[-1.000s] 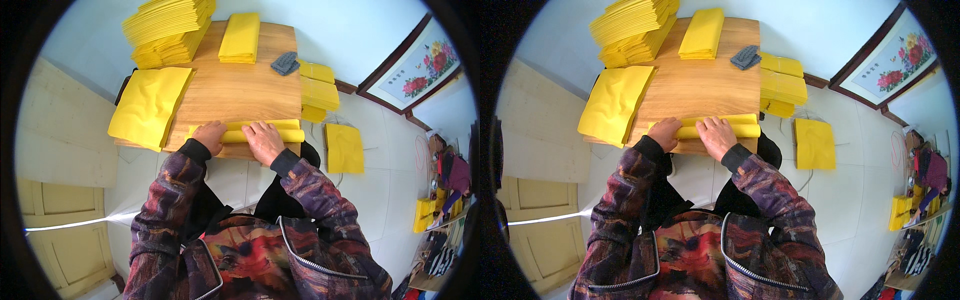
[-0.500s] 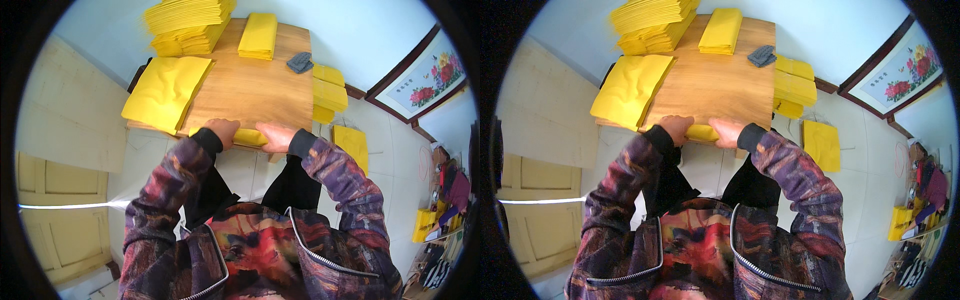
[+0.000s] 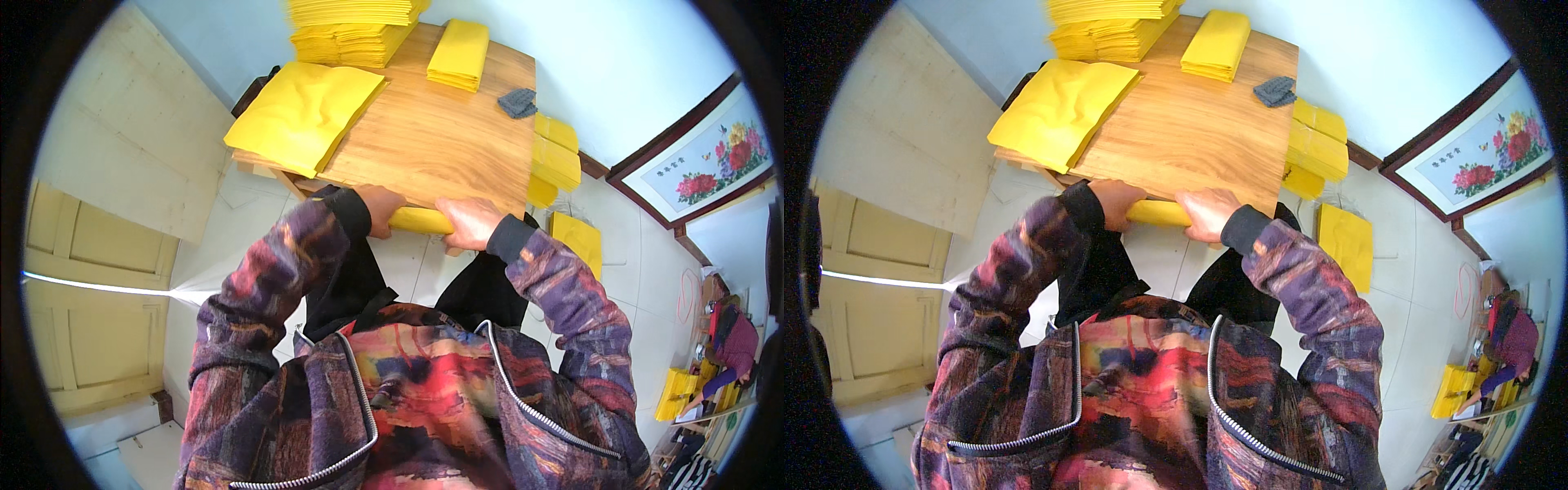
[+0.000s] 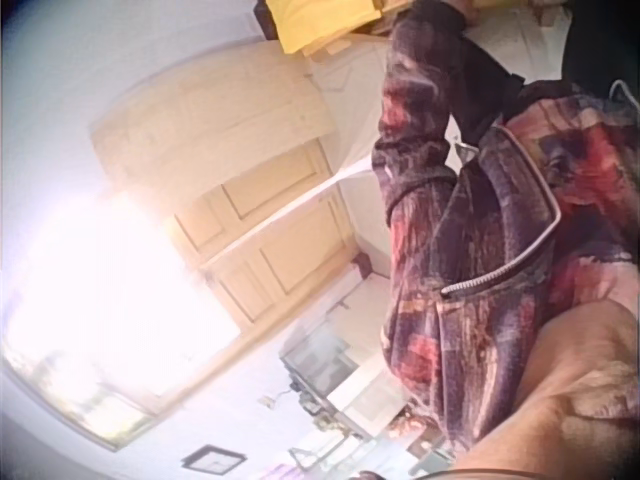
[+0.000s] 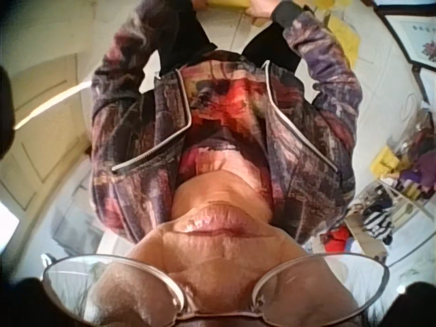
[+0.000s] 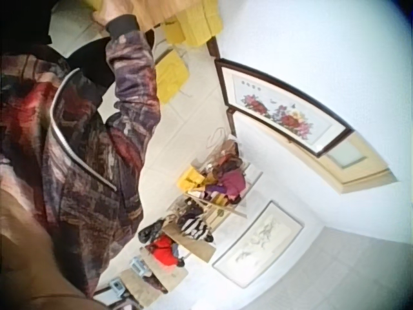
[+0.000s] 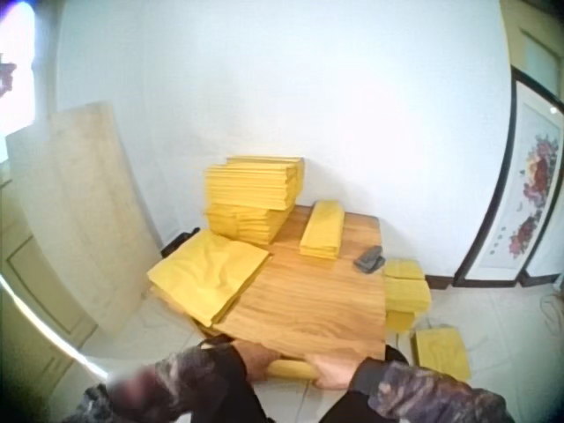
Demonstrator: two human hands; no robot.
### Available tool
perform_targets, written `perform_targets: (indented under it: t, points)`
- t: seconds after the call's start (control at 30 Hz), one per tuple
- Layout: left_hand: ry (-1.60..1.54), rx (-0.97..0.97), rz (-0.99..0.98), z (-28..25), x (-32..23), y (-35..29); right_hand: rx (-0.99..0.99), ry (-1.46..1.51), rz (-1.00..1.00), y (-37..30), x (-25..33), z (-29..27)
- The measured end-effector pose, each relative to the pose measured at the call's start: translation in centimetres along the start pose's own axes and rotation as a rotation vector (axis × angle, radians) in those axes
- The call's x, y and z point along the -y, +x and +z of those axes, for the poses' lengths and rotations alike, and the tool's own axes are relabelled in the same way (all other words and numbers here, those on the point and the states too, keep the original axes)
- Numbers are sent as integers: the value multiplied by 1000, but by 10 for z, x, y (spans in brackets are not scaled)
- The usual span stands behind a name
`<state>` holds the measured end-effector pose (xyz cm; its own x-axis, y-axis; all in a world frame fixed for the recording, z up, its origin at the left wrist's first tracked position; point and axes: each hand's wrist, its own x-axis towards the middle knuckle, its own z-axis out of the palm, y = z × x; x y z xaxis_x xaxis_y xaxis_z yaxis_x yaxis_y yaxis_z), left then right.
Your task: The person folds yellow paper sheets on a wooden table, aligning edges and creasing folds by hand. They stack the folded sheets and roll them into a cylindrical bundle.
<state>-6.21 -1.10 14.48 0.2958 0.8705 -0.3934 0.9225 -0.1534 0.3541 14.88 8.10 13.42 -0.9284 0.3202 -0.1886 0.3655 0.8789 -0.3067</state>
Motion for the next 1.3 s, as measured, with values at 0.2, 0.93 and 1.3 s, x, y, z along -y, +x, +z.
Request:
perform_targets:
  t: [0.2, 0.93, 1.3]
  points:
    - [-10, -42, 6, 4, 2, -7, 55, 139, -40, 2, 0, -1]
    - [107, 40, -198, 17, -18, -16, -194, -146, 112, -19, 12, 31]
    - [127, 126, -130, 23, -11, -10, -166, -148, 113, -23, 9, 35]
